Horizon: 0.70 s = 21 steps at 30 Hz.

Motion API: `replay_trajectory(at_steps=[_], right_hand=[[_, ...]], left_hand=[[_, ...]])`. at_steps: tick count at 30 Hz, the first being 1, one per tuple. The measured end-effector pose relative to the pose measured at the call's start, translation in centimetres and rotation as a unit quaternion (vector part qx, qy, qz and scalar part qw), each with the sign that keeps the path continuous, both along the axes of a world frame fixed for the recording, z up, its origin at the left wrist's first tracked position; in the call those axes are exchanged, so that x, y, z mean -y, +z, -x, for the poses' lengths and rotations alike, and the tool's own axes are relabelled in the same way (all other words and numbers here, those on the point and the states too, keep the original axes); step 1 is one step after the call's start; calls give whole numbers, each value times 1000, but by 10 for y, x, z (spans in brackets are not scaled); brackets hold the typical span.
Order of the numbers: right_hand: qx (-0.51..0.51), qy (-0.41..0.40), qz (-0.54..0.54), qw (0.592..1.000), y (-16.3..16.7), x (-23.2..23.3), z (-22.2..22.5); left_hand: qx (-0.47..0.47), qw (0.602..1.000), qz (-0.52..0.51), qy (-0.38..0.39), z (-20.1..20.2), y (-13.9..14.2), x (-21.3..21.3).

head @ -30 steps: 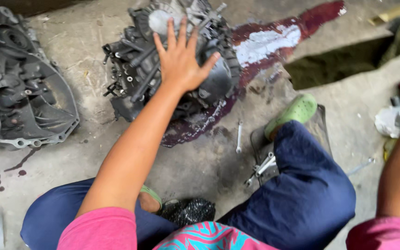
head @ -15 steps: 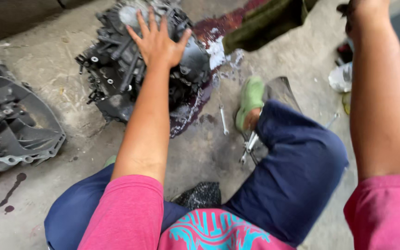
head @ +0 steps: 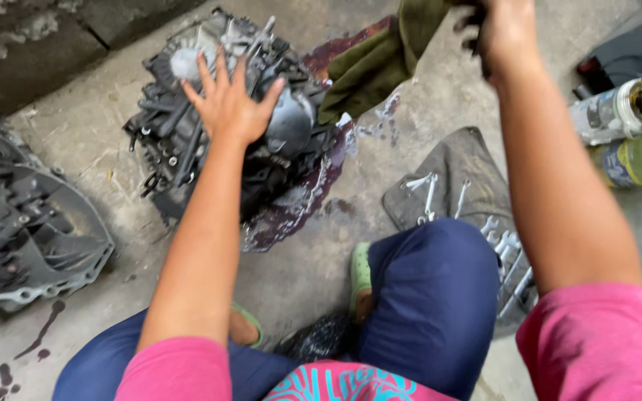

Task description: The person sits on the floor and uses a wrench to loosen and remove bolts from a motorcycle engine casing. They remove the cover and continue to unscrew bolts from the exposed internal components.

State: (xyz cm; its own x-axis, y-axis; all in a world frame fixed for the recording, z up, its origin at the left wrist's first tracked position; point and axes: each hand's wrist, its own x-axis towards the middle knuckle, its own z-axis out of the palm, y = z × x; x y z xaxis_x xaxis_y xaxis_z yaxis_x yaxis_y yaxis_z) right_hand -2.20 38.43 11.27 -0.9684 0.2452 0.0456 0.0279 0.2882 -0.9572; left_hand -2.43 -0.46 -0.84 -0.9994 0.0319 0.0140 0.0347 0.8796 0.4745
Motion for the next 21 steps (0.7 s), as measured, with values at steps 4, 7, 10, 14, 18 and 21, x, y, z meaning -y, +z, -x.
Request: replay_trajectory(at_steps=[4, 7, 10, 14, 18, 21], right_hand=[[7, -13, 199, 980, -42, -47, -4], [-11, 57, 259, 964, -36, -56, -10], [5, 97, 242, 965, -15, -48, -19], [-41, 157, -111, 981, -17, -69, -31], [41, 126, -364, 922, -54, -122, -51], [37, 173, -340, 924, -83, -151, -65]], left_hand=[[-34, 999, 42, 4, -2, 21, -19], [-83, 992, 56, -71, -3, 29, -79], [-124, 945, -116, -278, 8, 24, -181], [83, 880, -276, -377, 26, 16, -257], [67, 925, -140, -346, 18, 3, -267], [58, 931, -91, -349, 17, -12, -261]])
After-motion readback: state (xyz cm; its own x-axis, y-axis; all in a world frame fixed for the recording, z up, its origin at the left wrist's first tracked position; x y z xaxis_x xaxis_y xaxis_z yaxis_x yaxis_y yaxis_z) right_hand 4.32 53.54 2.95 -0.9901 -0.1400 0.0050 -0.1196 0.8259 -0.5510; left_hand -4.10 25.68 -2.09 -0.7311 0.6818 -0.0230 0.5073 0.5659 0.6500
